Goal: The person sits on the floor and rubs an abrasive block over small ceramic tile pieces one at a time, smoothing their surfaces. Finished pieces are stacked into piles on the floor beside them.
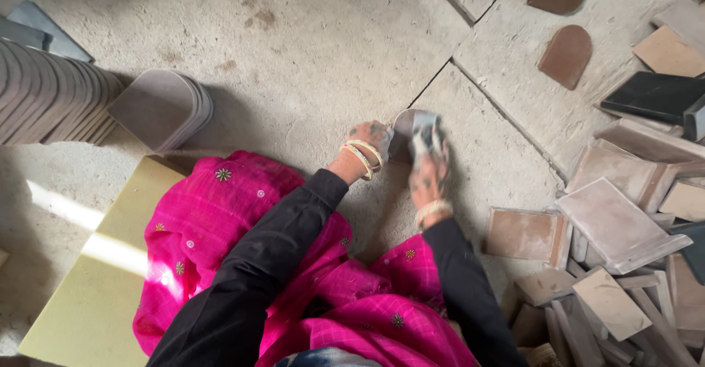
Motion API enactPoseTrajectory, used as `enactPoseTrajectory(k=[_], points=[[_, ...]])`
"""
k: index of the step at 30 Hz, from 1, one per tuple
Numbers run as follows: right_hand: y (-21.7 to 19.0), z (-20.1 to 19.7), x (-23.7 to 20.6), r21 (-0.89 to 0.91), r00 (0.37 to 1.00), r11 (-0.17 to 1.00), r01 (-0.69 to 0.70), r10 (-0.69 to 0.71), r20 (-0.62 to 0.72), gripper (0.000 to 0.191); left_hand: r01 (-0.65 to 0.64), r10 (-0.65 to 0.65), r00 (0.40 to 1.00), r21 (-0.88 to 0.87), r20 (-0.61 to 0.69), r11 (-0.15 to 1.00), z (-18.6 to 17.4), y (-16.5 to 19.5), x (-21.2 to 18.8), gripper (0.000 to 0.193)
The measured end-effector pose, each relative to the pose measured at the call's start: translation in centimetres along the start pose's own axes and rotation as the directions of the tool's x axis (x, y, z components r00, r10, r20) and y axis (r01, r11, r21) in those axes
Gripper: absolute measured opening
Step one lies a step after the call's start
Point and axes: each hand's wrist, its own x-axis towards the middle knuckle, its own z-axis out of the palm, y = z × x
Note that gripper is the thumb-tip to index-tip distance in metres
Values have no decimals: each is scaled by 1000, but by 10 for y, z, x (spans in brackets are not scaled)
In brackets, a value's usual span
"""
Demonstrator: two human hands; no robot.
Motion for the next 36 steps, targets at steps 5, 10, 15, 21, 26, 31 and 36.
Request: enactPoseTrajectory(k=[5,10,15,21,26,31,36], points=[[-15,-8,6,-34,987,993,114,-118,-111,60,23,-22,999,30,-31,999,4,0,2,41],[-24,-9,9,-13,979,983,182,-180,95,61,200,-177,976,-199,129,959,-5,-3,0,34],[-2,-9,33,-92,868,864,495,-488,91,56,139,-147,985,-91,-86,986,-38,-1,-11,34],[6,3,33,-69,989,988,136,-131,70,31,292,-273,955,-220,113,931,-62,8,-17,36],[16,-1,31,-149,955,961,233,-198,220,34,254,-248,967,-205,58,945,-47,3,-9,37],[-5,-14,1,-44,993,993,105,-107,-46,59,160,-178,982,-208,-69,965,-19,-2,-7,56],[-32,0,-7,-12,995,1000,13,-15,-100,72,11,-22,996,-129,-82,992,-2,-5,5,49]])
